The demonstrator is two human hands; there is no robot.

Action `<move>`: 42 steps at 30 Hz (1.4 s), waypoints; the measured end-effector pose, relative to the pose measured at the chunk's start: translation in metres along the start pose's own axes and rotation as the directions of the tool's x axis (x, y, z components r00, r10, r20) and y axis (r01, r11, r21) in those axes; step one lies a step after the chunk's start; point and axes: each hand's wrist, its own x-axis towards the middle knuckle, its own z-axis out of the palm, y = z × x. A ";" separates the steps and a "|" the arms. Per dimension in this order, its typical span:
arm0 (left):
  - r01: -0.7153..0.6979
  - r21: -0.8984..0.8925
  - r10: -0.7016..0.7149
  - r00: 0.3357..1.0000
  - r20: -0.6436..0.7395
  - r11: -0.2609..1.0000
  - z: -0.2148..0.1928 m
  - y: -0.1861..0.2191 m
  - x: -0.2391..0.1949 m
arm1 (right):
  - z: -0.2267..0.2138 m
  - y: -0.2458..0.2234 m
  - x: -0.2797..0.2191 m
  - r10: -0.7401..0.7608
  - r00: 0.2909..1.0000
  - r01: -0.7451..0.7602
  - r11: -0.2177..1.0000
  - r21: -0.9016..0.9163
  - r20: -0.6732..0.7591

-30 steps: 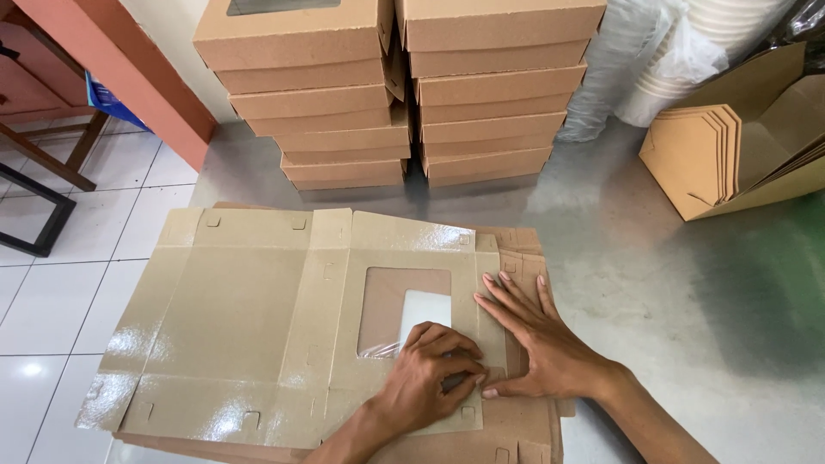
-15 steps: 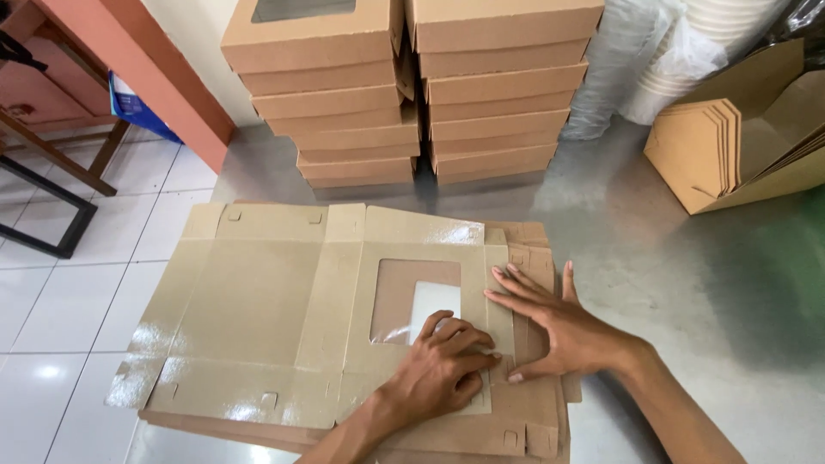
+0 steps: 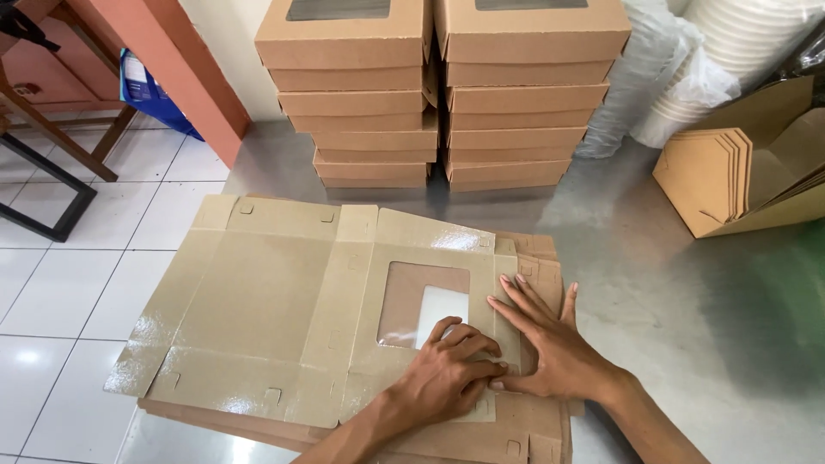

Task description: The person folds flat cardboard sheets into boxes by pressing along creases and tucking flaps. They handle multiple sheets one at a time on a metal table, stacking the finished boxes nearby.

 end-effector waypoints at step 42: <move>0.047 -0.016 -0.047 0.998 0.035 0.999 0.002 0.003 0.000 | 0.002 -0.001 -0.002 -0.013 1.000 0.013 0.995 -0.095 -0.005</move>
